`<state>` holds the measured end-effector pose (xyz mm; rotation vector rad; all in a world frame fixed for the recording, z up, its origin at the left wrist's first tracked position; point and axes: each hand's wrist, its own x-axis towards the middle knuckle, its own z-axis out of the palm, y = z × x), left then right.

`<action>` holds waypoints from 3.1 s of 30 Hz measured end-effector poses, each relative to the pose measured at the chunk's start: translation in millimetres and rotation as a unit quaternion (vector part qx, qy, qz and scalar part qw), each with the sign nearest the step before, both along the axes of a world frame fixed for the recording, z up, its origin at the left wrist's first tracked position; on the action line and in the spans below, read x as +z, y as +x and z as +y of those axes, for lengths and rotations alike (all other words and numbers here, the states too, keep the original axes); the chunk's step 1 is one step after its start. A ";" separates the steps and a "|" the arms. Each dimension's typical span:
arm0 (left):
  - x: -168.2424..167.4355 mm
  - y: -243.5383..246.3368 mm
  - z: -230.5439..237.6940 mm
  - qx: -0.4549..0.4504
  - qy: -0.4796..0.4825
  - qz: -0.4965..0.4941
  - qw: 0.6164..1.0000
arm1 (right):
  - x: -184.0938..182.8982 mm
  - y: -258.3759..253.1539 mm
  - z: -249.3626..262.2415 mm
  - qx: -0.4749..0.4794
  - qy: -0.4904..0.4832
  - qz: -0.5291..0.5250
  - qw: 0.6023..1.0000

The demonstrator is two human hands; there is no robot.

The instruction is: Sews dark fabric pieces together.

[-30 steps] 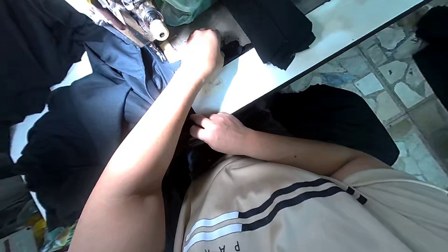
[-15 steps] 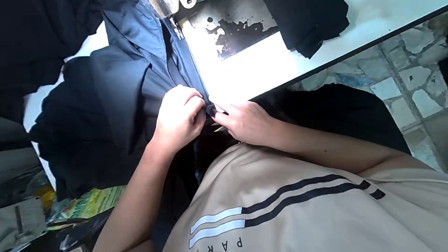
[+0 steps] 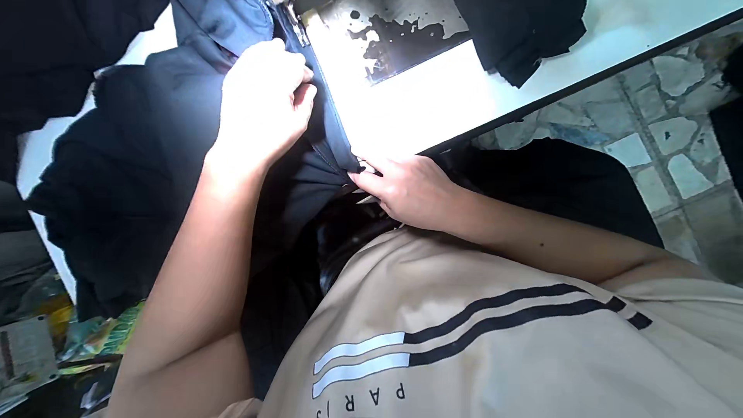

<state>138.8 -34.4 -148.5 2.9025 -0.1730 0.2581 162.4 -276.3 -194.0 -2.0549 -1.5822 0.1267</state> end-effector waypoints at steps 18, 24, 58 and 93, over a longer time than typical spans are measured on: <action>-35.1 -45.0 -43.3 0.053 -0.074 0.025 0.996 | 2.9 5.5 -3.2 -0.002 -0.005 -0.025 1.000; -34.1 -54.2 -50.3 0.041 -0.109 0.004 0.993 | 3.6 4.9 -5.2 -0.004 -0.015 -0.021 1.000; -33.7 -47.2 -60.7 0.010 -0.085 -0.060 0.995 | 40.8 22.0 1.5 0.036 -0.035 0.148 0.988; -18.1 -32.9 -55.3 0.124 -0.223 0.004 0.967 | 7.0 81.3 27.5 0.020 -0.027 -0.089 0.995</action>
